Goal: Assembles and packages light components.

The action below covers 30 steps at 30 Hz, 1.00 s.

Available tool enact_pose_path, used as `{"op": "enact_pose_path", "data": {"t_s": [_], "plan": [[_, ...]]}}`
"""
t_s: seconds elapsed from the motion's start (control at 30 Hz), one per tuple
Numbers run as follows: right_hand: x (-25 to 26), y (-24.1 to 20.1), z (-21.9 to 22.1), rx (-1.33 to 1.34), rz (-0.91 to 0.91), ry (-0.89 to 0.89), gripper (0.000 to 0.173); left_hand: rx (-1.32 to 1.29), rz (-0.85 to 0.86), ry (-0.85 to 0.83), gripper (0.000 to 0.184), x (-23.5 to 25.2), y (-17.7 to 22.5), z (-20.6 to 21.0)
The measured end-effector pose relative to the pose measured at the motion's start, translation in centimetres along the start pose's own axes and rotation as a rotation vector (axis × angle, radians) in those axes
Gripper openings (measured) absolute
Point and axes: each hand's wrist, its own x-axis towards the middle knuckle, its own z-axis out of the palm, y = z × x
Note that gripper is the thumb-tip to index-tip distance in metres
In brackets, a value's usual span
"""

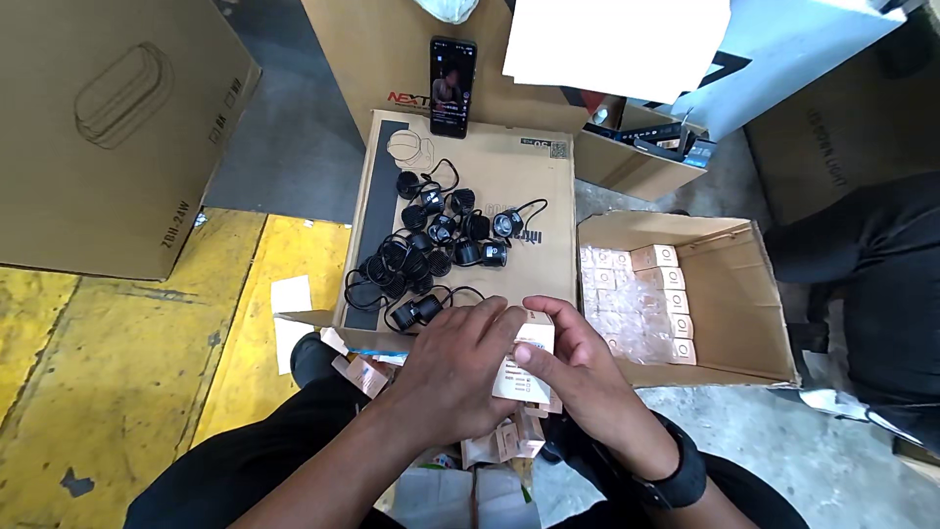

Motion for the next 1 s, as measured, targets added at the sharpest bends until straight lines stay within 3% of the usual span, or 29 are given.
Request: {"op": "enact_pose_path", "data": {"t_s": [1.0], "plan": [[0.03, -0.04, -0.03, -0.025, -0.005, 0.005, 0.053, 0.004, 0.011, 0.006, 0.083, -0.09, 0.11, 0.07]]}}
